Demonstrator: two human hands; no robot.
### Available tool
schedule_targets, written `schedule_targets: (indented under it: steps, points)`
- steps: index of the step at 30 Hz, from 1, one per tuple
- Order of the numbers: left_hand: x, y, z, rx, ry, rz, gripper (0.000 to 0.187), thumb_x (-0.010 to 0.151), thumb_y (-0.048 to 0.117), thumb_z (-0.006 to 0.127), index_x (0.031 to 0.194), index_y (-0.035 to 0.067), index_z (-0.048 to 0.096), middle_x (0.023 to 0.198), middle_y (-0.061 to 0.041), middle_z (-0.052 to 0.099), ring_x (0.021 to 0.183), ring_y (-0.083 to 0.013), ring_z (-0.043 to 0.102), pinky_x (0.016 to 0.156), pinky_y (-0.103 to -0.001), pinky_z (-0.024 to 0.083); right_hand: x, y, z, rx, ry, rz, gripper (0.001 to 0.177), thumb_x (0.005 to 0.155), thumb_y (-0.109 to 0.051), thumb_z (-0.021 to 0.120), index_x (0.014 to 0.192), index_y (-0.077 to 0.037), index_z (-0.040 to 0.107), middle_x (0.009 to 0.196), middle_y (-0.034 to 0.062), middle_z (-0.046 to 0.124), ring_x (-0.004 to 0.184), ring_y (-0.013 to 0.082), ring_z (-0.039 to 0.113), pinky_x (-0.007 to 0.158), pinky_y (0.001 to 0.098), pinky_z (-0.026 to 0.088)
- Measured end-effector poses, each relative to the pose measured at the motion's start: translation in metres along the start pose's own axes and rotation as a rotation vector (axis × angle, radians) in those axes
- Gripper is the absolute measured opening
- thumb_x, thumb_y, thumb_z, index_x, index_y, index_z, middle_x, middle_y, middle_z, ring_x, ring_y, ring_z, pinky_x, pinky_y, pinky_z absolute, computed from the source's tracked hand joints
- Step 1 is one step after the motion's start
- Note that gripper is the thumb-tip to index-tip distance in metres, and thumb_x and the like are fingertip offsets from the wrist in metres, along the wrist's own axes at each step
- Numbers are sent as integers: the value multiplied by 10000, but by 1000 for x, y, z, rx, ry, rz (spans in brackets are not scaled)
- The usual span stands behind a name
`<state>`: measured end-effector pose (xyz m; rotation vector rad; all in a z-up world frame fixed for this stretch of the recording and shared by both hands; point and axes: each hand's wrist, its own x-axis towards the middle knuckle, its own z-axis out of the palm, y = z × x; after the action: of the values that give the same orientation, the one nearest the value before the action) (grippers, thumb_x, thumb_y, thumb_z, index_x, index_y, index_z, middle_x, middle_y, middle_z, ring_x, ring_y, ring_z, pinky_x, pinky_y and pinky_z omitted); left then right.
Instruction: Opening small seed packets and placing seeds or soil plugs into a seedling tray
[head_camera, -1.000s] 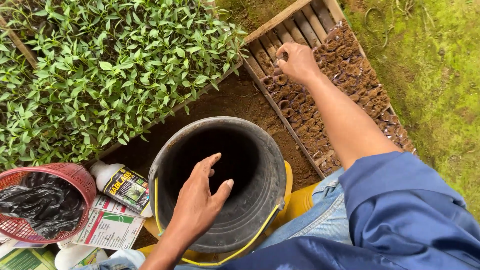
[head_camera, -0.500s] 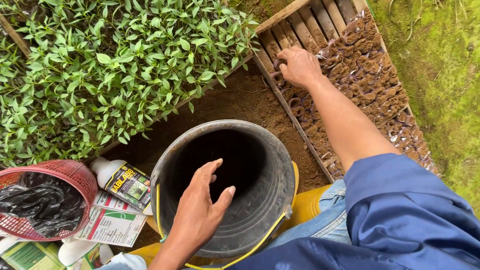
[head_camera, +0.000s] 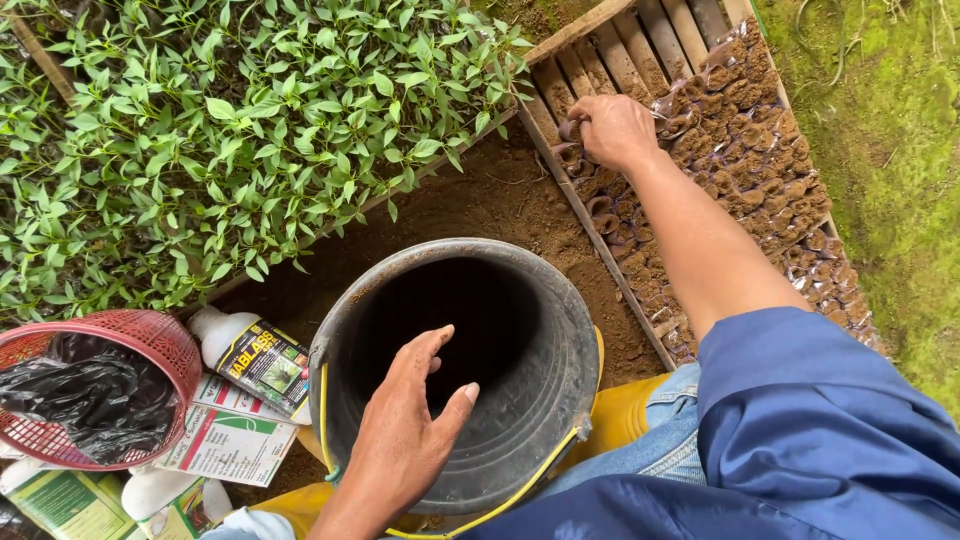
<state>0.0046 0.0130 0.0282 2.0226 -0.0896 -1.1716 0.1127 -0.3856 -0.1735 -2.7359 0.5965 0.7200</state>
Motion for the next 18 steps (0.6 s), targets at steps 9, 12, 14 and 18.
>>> schedule_targets:
  steps: [9,12,14,18]
  points:
    - [0,1,1,3,-10,-7,609,881,351,638,1461,249,481,1478,47,555,1230,-202,645,994,-404,477,3,3,-3,59,7,-20,317,1030,-92,579,1208,-293,748,1335,101,681,1097,286,683,834,478,608]
    - [-1,2,1,5,-7,2,610,882,350,640,1462,246,481,1485,46,550,1247,-204,641,994,-401,478,1,3,-12,-16,14,-69,353,1044,-76,542,1304,-246,708,1200,113,730,968,274,692,767,461,617]
    - [-3,1,1,12,20,67,582,874,314,649,1436,240,520,1458,36,573,1171,-210,657,994,-394,480,-6,1,-22,136,171,-126,428,959,-17,540,1312,-214,682,1358,131,655,1170,284,638,954,489,524]
    - [-3,-12,0,28,96,313,490,911,234,635,1394,173,577,1401,-49,610,1189,-212,654,1035,-350,475,-34,-27,-64,260,230,-194,303,975,-73,578,1248,-162,677,1320,156,667,1304,346,561,1094,592,396]
